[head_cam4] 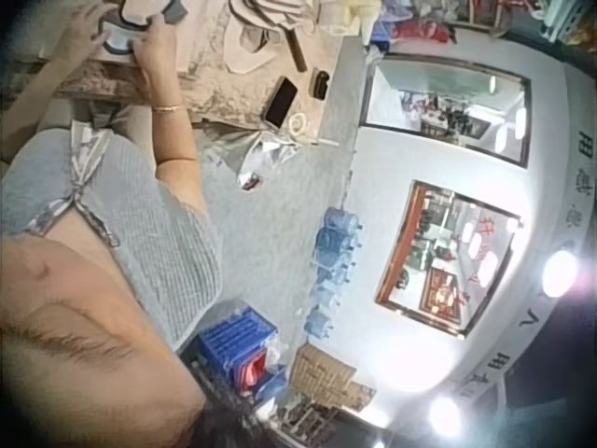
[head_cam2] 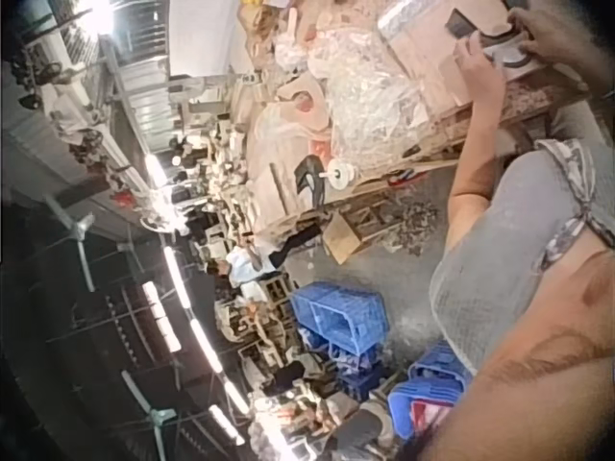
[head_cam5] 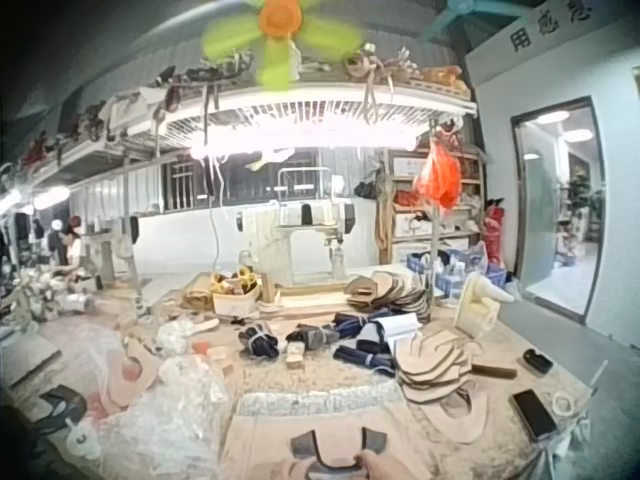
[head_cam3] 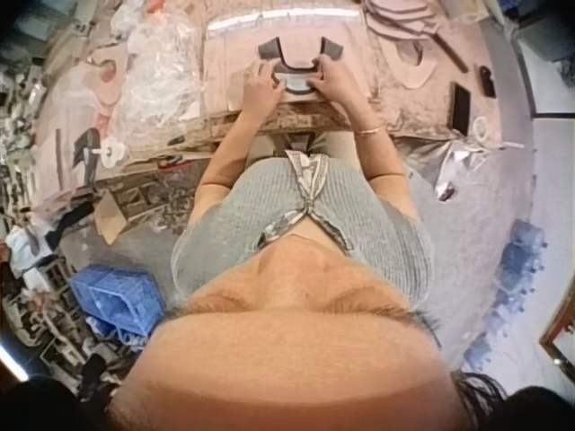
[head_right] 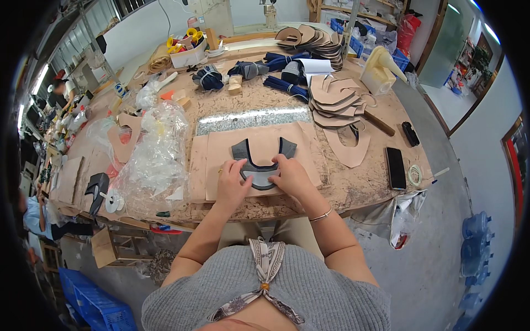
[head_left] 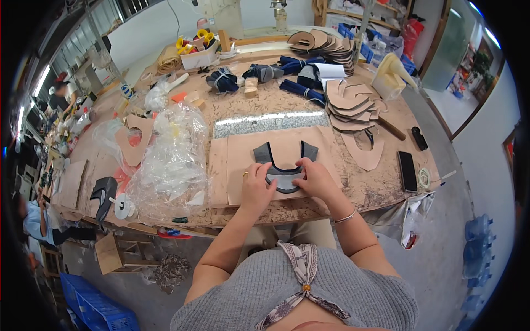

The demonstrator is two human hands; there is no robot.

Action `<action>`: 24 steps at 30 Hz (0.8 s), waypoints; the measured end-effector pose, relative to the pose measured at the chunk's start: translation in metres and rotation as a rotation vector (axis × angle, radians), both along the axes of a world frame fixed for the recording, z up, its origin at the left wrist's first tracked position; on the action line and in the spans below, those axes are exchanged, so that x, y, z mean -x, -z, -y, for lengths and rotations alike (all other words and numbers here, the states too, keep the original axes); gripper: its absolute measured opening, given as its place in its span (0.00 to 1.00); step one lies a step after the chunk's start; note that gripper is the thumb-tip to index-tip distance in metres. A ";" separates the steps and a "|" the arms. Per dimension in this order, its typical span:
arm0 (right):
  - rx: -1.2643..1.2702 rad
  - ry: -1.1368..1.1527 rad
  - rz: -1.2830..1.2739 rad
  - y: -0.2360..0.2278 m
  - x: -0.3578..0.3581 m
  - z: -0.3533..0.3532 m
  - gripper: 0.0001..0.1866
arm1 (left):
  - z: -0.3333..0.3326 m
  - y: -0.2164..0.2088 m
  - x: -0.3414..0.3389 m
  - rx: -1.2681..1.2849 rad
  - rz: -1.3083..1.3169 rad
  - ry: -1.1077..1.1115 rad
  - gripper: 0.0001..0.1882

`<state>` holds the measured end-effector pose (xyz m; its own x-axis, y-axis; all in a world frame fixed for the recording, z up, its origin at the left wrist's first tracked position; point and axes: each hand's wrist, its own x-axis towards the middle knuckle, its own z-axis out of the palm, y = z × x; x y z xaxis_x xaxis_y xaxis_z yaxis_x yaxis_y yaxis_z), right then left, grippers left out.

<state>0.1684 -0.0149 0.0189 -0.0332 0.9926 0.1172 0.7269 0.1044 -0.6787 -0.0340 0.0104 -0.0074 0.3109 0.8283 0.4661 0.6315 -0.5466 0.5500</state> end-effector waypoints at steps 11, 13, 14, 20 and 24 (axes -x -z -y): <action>-0.307 -0.049 0.215 0.026 0.012 0.061 0.29 | 0.035 0.004 -0.007 -0.119 -0.495 0.290 0.48; -0.073 0.037 -0.070 0.008 -0.016 0.052 0.26 | 0.034 0.009 -0.010 -0.166 -0.463 0.293 0.46; -0.158 0.281 -0.050 0.001 -0.034 0.050 0.23 | 0.034 0.010 -0.010 -0.180 -0.451 0.303 0.46; -0.380 0.371 0.639 0.033 -0.176 0.040 0.20 | 0.033 0.014 -0.012 -0.204 -0.345 0.299 0.42; -0.111 0.214 0.596 0.028 -0.183 0.032 0.18 | 0.036 0.008 -0.012 -0.201 -0.317 0.295 0.40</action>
